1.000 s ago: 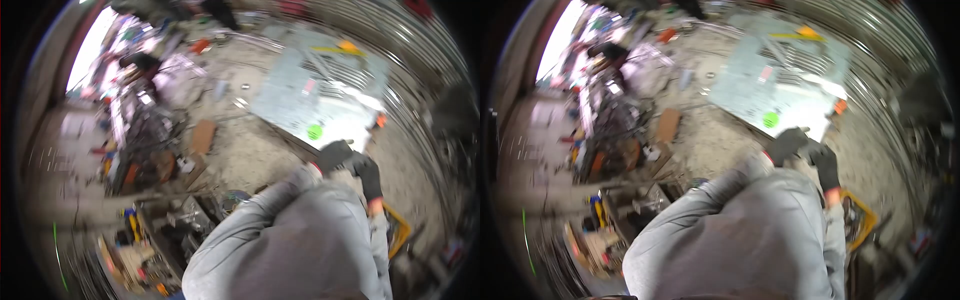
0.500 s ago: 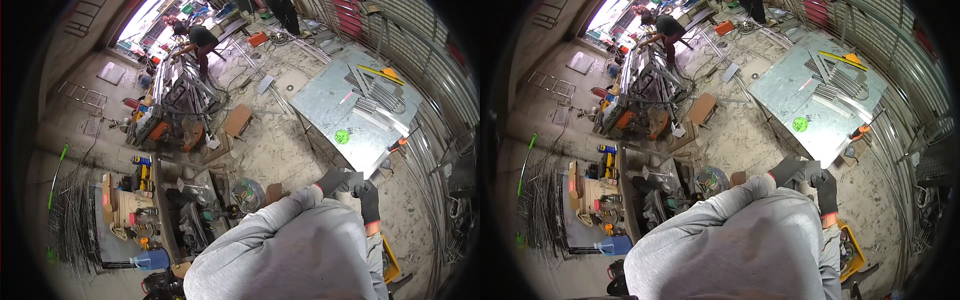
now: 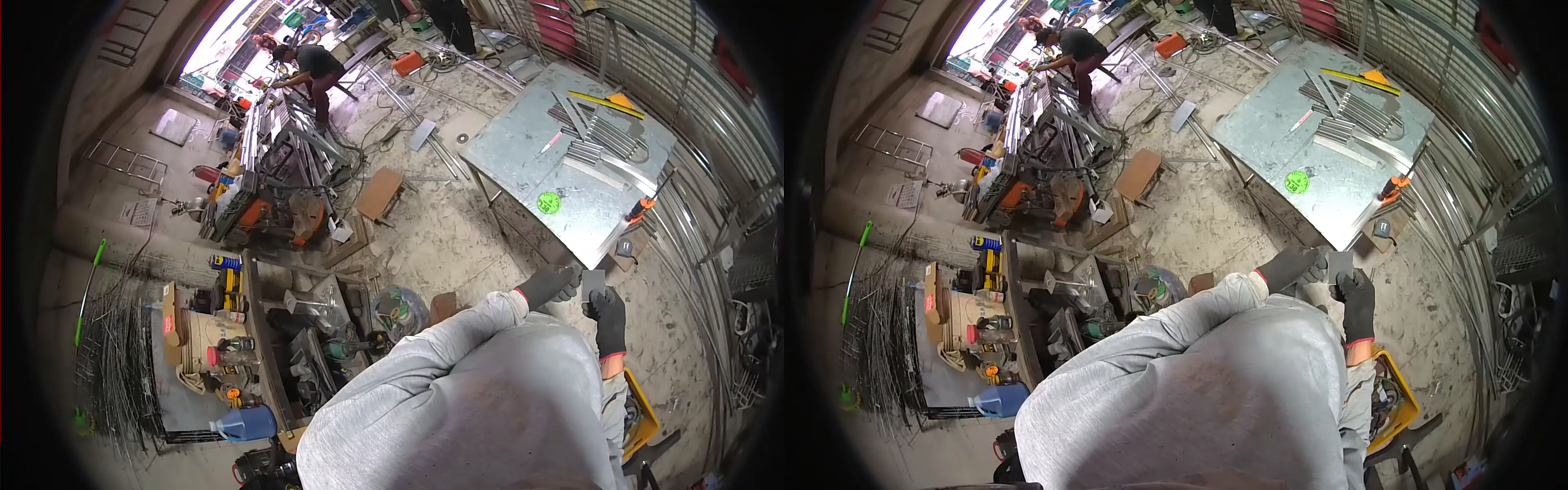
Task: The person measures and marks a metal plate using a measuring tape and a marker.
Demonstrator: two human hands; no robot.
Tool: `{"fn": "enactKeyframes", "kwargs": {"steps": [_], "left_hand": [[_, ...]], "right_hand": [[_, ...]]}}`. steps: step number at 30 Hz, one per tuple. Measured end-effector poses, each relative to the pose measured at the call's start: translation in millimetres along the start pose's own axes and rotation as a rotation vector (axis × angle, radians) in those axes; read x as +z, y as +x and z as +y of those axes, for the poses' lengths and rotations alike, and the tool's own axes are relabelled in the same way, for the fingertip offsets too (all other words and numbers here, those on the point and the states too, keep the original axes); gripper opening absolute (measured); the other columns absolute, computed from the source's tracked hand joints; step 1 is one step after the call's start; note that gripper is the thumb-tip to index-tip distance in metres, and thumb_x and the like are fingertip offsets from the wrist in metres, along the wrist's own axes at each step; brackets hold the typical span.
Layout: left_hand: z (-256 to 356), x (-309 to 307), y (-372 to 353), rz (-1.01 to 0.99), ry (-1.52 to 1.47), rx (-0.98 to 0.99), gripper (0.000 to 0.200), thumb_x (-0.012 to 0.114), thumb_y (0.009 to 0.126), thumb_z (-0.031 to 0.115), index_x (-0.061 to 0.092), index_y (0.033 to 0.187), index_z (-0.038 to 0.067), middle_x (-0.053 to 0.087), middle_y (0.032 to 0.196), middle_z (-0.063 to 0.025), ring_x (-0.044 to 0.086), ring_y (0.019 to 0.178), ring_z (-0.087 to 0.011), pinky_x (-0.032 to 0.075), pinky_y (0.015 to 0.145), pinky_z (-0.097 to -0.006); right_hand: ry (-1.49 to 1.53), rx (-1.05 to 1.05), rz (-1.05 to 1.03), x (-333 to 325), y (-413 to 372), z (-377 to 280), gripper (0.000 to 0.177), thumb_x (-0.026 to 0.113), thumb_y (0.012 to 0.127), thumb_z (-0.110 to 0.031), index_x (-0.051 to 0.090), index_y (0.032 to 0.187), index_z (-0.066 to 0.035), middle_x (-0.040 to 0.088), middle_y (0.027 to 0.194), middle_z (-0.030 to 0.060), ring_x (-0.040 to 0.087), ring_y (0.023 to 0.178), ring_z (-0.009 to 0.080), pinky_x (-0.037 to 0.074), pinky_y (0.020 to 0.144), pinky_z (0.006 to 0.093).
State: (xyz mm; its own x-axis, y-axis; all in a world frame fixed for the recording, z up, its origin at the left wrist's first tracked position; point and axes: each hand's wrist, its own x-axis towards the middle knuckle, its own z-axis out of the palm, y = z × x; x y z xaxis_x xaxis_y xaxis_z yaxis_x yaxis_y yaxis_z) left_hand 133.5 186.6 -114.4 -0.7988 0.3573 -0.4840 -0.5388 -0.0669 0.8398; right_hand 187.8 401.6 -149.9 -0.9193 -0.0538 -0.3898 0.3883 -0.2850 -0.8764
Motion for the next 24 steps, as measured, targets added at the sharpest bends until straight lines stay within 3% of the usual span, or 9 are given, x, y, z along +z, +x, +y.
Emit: {"fn": "enactKeyframes", "kwargs": {"steps": [3, 5, 9, 12, 16, 18, 20, 21, 24], "left_hand": [[2.9, 1.0, -7.9, 0.033, 0.057, -0.053, 0.046, 0.053, 0.109, 0.050, 0.062, 0.090, 0.009, 0.058, 0.069, -0.0001, 0.047, 0.054, -0.0075, 0.037, 0.051, -0.0230], [2.3, -9.7, -9.5, -0.044, 0.252, -0.161, 0.081, 0.038, 0.107, 0.072, 0.072, 0.106, -0.002, 0.076, 0.090, -0.0155, 0.074, 0.081, -0.0244, 0.059, 0.076, -0.0374], [-5.0, -21.0, -3.2, 0.003, 0.270, -0.286, 0.088, 0.029, 0.107, 0.076, 0.073, 0.094, 0.001, 0.075, 0.082, -0.0175, 0.074, 0.078, -0.0272, 0.058, 0.074, -0.0402], [-24.7, -26.0, 19.6, 0.022, 0.408, -0.097, 0.074, 0.040, 0.109, 0.066, 0.073, 0.097, 0.001, 0.075, 0.082, -0.0196, 0.074, 0.082, -0.0333, 0.057, 0.076, -0.0435], [-35.0, -45.2, 35.0, 0.036, 1.003, 0.634, 0.051, 0.069, 0.097, 0.042, 0.066, 0.118, -0.004, 0.073, 0.108, -0.0259, 0.071, 0.097, -0.0407, 0.054, 0.085, -0.0479], [15.4, -27.9, 21.3, 0.009, 0.684, 0.374, 0.050, 0.069, 0.095, 0.042, 0.068, 0.114, -0.004, 0.070, 0.102, -0.0287, 0.068, 0.097, -0.0453, 0.053, 0.086, -0.0522], [31.0, -34.5, 31.7, -0.191, 1.013, 0.474, 0.048, 0.068, 0.095, 0.040, 0.070, 0.105, -0.007, 0.070, 0.101, -0.0313, 0.070, 0.094, -0.0403, 0.054, 0.084, -0.0501], [43.9, -27.6, 31.1, -0.133, 0.918, 0.145, 0.044, 0.071, 0.093, 0.036, 0.072, 0.105, -0.006, 0.073, 0.101, -0.0278, 0.071, 0.092, -0.0339, 0.055, 0.082, -0.0474], [47.8, -40.7, 32.8, -0.208, 0.531, 0.032, 0.029, 0.068, 0.096, 0.017, 0.073, 0.111, -0.007, 0.078, 0.098, -0.0155, 0.072, 0.089, -0.0208, 0.057, 0.077, -0.0377]], "right_hand": [[0.004, 0.027, -0.002, 5.0, -7.1, -1.9, 0.020, 0.067, 0.103, -0.018, 0.068, 0.116, -0.002, 0.071, 0.099, 0.0046, 0.069, 0.079, 0.0159, 0.058, 0.074, 0.0312], [0.011, 0.042, -0.019, 6.9, -8.3, 0.6, 0.021, 0.067, 0.102, -0.018, 0.068, 0.116, -0.002, 0.071, 0.099, 0.0050, 0.070, 0.080, 0.0162, 0.058, 0.074, 0.0316], [-0.024, 0.035, 0.001, 8.8, -10.7, -0.3, 0.022, 0.067, 0.102, -0.019, 0.068, 0.117, -0.002, 0.071, 0.098, 0.0054, 0.070, 0.080, 0.0163, 0.058, 0.074, 0.0320], [-0.056, -0.027, -0.022, 4.5, -3.6, 1.1, 0.035, 0.069, 0.102, -0.031, 0.066, 0.122, -0.002, 0.069, 0.099, 0.0043, 0.069, 0.078, 0.0149, 0.059, 0.072, 0.0309], [-0.283, -0.026, -0.037, 11.2, 7.9, -6.1, 0.028, 0.065, 0.100, -0.023, 0.067, 0.115, 0.001, 0.068, 0.089, 0.0046, 0.064, 0.069, 0.0138, 0.055, 0.064, 0.0300], [-0.431, -0.078, -0.004, 16.7, 9.4, -14.9, 0.020, 0.063, 0.098, -0.017, 0.066, 0.106, 0.002, 0.066, 0.084, 0.0047, 0.061, 0.067, 0.0135, 0.051, 0.063, 0.0319], [-0.329, -0.055, 0.015, 22.4, 11.0, -11.0, 0.022, 0.064, 0.101, -0.021, 0.066, 0.106, 0.000, 0.066, 0.087, 0.0031, 0.061, 0.075, 0.0116, 0.051, 0.068, 0.0308], [-0.292, -0.113, 0.005, 23.7, 12.5, -8.9, 0.025, 0.065, 0.101, -0.023, 0.067, 0.111, 0.000, 0.067, 0.090, 0.0020, 0.062, 0.079, 0.0107, 0.052, 0.072, 0.0293], [-0.043, -0.064, 0.037, 36.5, 6.8, -27.8, 0.036, 0.068, 0.101, -0.028, 0.066, 0.124, 0.000, 0.070, 0.108, 0.0051, 0.064, 0.091, 0.0135, 0.052, 0.082, 0.0310]]}}
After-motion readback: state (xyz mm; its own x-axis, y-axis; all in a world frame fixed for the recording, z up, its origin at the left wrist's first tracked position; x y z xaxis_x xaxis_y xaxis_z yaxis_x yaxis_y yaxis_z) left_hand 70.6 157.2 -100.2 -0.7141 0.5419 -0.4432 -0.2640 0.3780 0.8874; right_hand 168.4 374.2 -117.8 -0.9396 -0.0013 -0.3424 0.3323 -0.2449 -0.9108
